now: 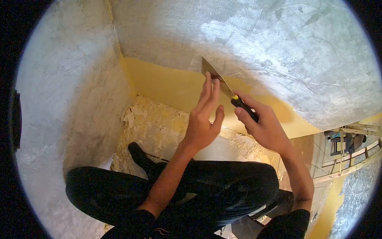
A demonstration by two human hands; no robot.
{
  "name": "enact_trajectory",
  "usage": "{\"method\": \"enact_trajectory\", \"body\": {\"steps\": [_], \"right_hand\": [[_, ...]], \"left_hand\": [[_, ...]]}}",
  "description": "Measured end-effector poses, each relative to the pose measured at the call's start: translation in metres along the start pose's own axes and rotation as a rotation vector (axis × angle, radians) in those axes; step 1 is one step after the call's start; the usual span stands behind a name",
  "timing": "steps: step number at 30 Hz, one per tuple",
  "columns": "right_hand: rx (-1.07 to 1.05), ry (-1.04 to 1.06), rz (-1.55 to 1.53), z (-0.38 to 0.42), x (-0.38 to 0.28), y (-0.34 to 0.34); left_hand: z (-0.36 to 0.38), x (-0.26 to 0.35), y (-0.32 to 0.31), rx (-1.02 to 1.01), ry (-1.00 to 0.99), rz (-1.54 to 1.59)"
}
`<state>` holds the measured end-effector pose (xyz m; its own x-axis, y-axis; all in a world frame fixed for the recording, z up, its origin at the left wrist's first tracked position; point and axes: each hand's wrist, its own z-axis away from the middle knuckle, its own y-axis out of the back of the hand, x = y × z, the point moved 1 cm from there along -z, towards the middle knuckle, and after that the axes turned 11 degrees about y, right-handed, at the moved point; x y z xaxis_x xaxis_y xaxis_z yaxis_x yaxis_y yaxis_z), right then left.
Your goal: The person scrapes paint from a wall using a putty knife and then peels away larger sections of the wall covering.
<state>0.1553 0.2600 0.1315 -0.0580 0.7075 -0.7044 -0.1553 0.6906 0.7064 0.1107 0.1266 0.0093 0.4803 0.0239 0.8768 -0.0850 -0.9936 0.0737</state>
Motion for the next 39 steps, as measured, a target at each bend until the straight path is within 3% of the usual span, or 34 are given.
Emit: {"method": "enact_trajectory", "body": {"steps": [8,15,20,25,27,31,33,35,37,38,39], "right_hand": [[0.172,-0.054,-0.337,0.004,0.047,-0.016],[0.361,0.002,-0.658,0.002,0.104,-0.083],[0.288,-0.062,-0.643,0.014,0.118,-0.075],[0.249,-0.073,-0.594,0.016,0.114,-0.072],[0.223,0.033,-0.408,0.014,0.107,-0.064],[0.272,0.045,-0.441,0.023,0.079,-0.013],[0.177,0.181,-0.774,0.031,0.081,0.01],[0.181,0.261,-0.858,0.027,0.082,0.021],[0.412,0.462,-0.85,0.022,0.075,0.024],[0.552,0.416,-0.699,0.016,0.069,0.021],[0.55,0.414,-0.696,0.009,0.064,0.018]], "left_hand": [[0.0,-0.016,-0.021,-0.009,-0.014,-0.027],[-0.002,-0.027,-0.017,0.086,-0.04,-0.081],[-0.009,-0.03,-0.016,0.203,0.132,-0.09],[-0.013,-0.03,-0.02,0.251,0.072,-0.177],[-0.018,-0.027,-0.02,0.275,0.062,-0.196],[-0.027,-0.02,-0.02,0.234,0.213,-0.123],[-0.031,-0.018,-0.021,0.188,0.259,-0.113],[-0.036,-0.018,-0.023,0.157,0.295,-0.034],[-0.042,-0.015,-0.025,0.15,0.28,-0.012],[-0.043,-0.014,-0.026,0.146,0.27,0.011],[-0.042,-0.015,-0.028,0.147,0.272,0.014]]}}
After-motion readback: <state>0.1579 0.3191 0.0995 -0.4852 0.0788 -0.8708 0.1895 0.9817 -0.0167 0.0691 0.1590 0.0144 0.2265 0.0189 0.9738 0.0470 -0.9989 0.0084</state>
